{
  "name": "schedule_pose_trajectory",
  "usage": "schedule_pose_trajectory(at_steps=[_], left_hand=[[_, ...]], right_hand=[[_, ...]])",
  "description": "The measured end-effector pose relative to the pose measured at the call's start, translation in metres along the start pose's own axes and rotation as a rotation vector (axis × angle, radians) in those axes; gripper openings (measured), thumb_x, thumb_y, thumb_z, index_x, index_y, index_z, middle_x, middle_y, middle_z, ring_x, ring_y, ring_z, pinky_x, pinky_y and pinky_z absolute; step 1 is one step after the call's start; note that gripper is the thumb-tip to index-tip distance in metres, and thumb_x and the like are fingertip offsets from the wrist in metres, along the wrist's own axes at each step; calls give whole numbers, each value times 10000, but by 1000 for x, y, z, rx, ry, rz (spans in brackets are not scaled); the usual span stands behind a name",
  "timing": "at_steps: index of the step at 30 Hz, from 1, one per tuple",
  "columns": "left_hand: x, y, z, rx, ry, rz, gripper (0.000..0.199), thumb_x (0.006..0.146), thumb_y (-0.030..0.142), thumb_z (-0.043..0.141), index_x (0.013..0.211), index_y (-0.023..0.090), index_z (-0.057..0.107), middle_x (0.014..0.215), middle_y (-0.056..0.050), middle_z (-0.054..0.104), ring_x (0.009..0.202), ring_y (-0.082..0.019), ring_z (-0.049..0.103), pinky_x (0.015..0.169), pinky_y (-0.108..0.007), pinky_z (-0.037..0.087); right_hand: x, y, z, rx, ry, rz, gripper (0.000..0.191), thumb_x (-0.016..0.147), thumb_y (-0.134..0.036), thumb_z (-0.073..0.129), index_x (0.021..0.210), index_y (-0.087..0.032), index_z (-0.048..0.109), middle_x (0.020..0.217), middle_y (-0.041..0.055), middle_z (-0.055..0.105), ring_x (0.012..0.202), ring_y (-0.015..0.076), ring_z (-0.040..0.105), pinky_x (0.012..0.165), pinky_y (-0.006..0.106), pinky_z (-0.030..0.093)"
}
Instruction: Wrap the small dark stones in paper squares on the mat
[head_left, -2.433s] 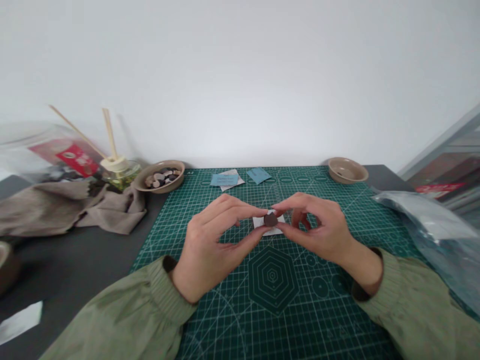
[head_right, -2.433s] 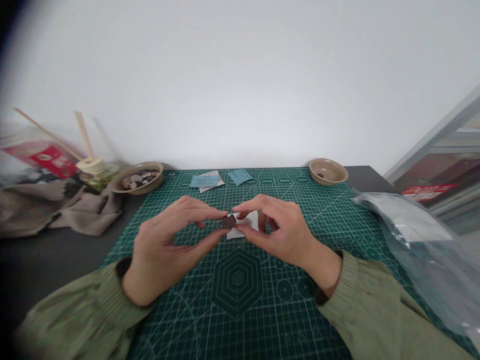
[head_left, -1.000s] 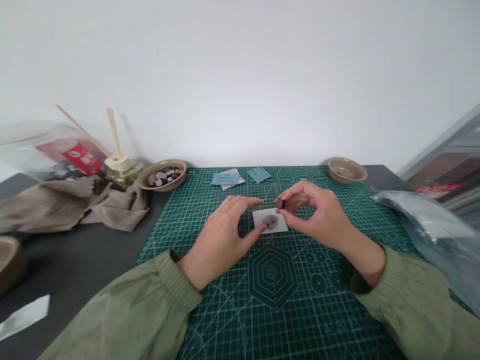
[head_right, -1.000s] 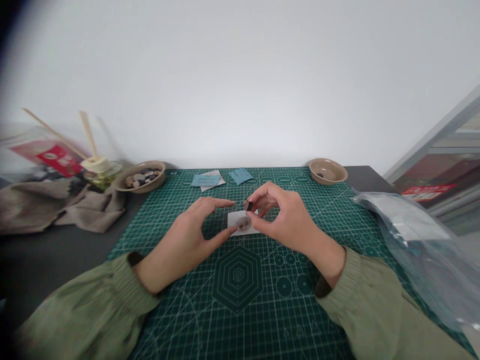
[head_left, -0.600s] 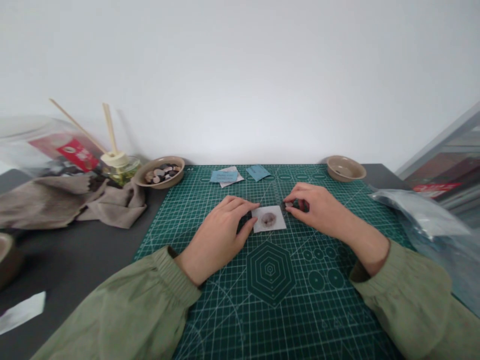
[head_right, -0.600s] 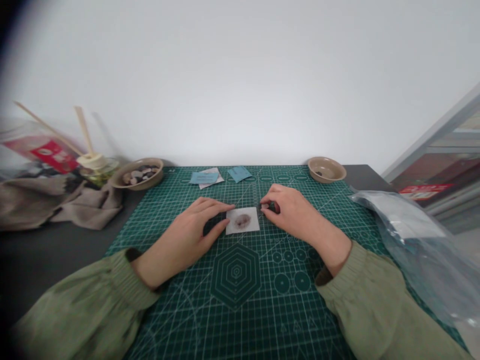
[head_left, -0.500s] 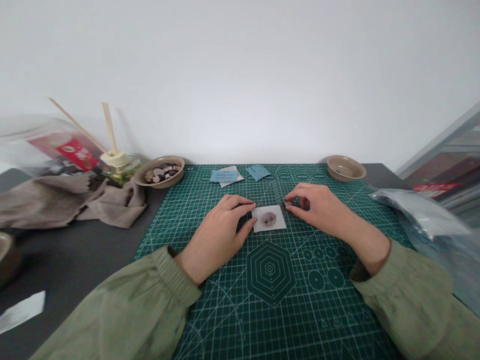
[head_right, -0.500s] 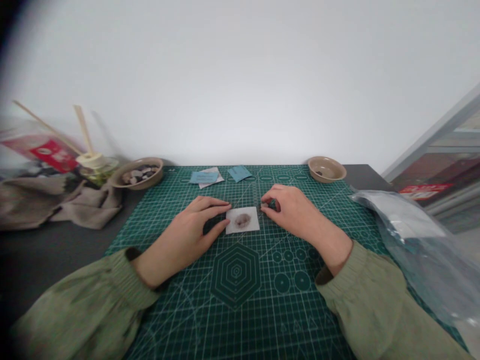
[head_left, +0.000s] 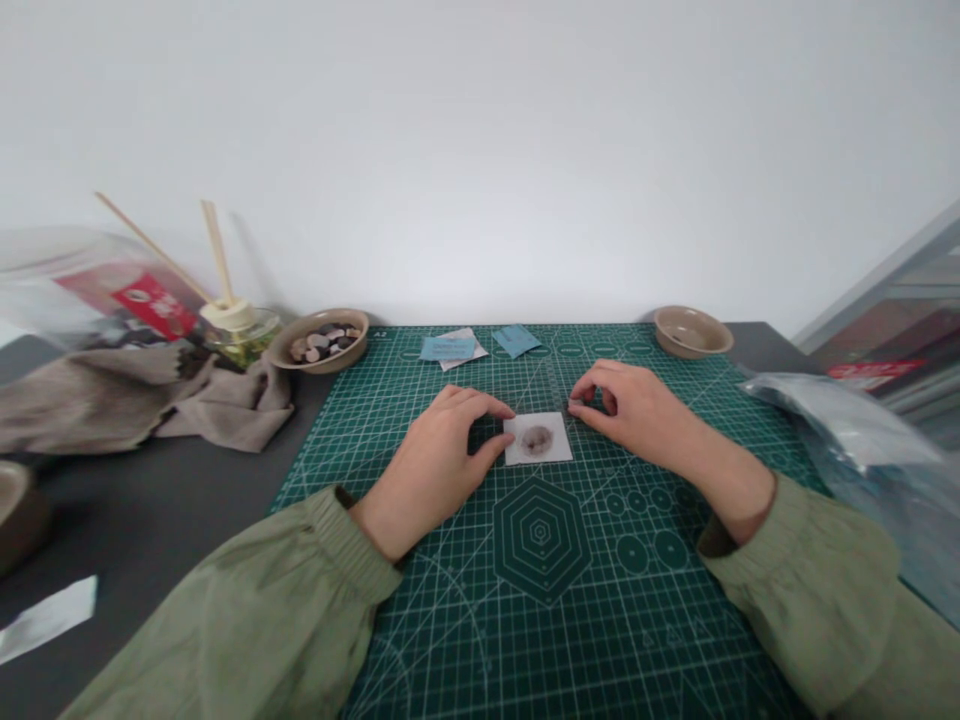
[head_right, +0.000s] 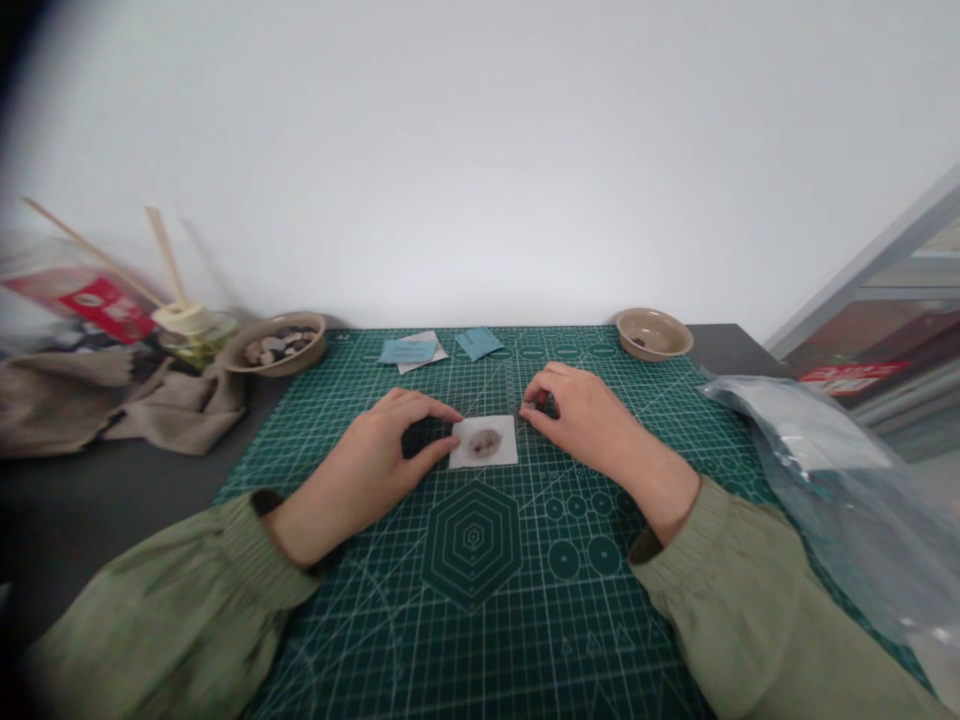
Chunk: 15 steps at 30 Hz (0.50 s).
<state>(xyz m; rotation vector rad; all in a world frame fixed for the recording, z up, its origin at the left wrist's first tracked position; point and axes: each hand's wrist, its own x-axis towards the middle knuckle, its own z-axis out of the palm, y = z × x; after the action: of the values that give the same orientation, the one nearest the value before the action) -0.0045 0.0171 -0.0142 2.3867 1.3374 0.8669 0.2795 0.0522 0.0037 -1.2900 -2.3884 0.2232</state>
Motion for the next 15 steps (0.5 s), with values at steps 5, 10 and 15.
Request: schedule_pose_trajectory(at_steps=[5,10,15], left_hand=[[3,0,2,78,11,31,186,1012,327,731,1152,212,771,1163,-93,735,1140,-304,650,1068,-552,520],[5,-2,4,48,30,6,124,971,316,779,1025,207,753,1062,-74,745,1056,-290,674,963,-495,555],[6,5,-3,-98,194,-25,203,938,156,766,1125,217,716,960,-3,755,824,-176,704,750,-314,573]], right_hand=[[1,-1,0,3,-11,13,80,988,-267,749,1009,-190,755,910,25,664,709,152,567,692,317,410],[1,0,2,-1,6,11,59,984,-244,747,992,-186,753,912,29,667,711,153,564,698,321,411],[0,2,3,-2,6,19,64,976,-254,766,981,-192,752,900,24,664,717,158,562,694,315,402]])
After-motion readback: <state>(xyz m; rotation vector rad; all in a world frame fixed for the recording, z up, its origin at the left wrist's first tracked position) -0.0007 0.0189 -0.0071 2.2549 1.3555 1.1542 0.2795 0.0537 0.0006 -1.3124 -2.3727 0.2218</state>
